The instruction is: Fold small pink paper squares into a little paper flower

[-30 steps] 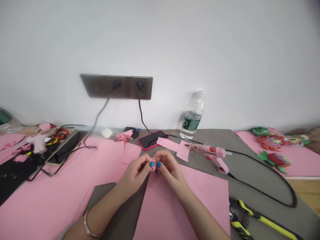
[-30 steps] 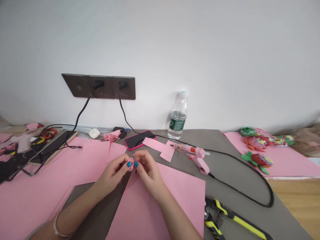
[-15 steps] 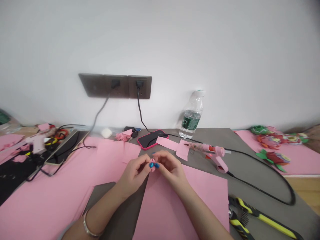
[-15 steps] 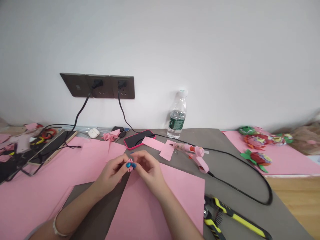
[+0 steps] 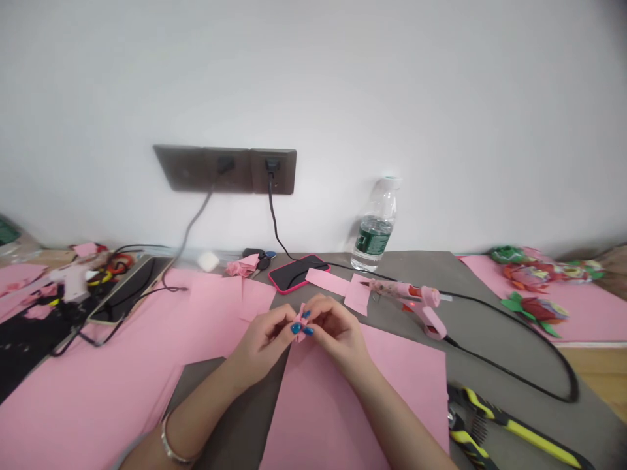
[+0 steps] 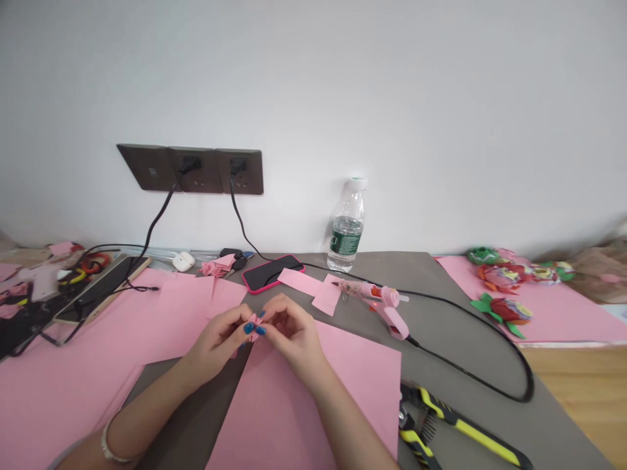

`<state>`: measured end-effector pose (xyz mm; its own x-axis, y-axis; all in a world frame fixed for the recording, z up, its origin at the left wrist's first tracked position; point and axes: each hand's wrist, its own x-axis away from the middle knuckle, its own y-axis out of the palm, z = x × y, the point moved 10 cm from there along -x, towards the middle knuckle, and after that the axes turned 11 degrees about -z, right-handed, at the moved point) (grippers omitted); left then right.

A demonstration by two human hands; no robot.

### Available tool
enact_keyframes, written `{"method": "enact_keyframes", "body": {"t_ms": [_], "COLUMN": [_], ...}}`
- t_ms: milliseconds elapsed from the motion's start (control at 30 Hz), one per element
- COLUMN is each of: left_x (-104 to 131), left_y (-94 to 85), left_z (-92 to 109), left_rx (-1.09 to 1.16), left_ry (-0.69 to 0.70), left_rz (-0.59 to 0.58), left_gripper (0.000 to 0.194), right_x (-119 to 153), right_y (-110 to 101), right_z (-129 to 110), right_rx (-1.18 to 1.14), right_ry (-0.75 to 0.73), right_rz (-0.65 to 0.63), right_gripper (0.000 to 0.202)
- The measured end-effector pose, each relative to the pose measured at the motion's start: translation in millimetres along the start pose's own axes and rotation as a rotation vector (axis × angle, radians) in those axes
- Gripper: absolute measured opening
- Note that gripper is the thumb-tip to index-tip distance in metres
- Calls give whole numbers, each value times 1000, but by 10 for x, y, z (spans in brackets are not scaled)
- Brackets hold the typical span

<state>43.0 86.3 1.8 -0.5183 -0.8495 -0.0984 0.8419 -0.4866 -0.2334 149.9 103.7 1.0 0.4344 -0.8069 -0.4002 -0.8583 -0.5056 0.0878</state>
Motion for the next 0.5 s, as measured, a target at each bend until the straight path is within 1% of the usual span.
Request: {"method": "enact_keyframes", "body": {"t_ms": [233,367,500], "left_x": [1,7,15], "left_y": [0,-1,-9], "left_z": [16,38,72], "left_rx": [-35,-64,-127], "left_ry": [24,35,64], "left_rz": [7,7,10], "left_gripper": [34,34,32], "right_x": [-5,-9,-7], "right_y": [13,54,48], "right_z": [18,9,-24], "right_rx": [-24,-47,-24], "right_ry": [23,21,6], "right_rz": [-14,-68,-68], "right_gripper": [24,20,18]}}
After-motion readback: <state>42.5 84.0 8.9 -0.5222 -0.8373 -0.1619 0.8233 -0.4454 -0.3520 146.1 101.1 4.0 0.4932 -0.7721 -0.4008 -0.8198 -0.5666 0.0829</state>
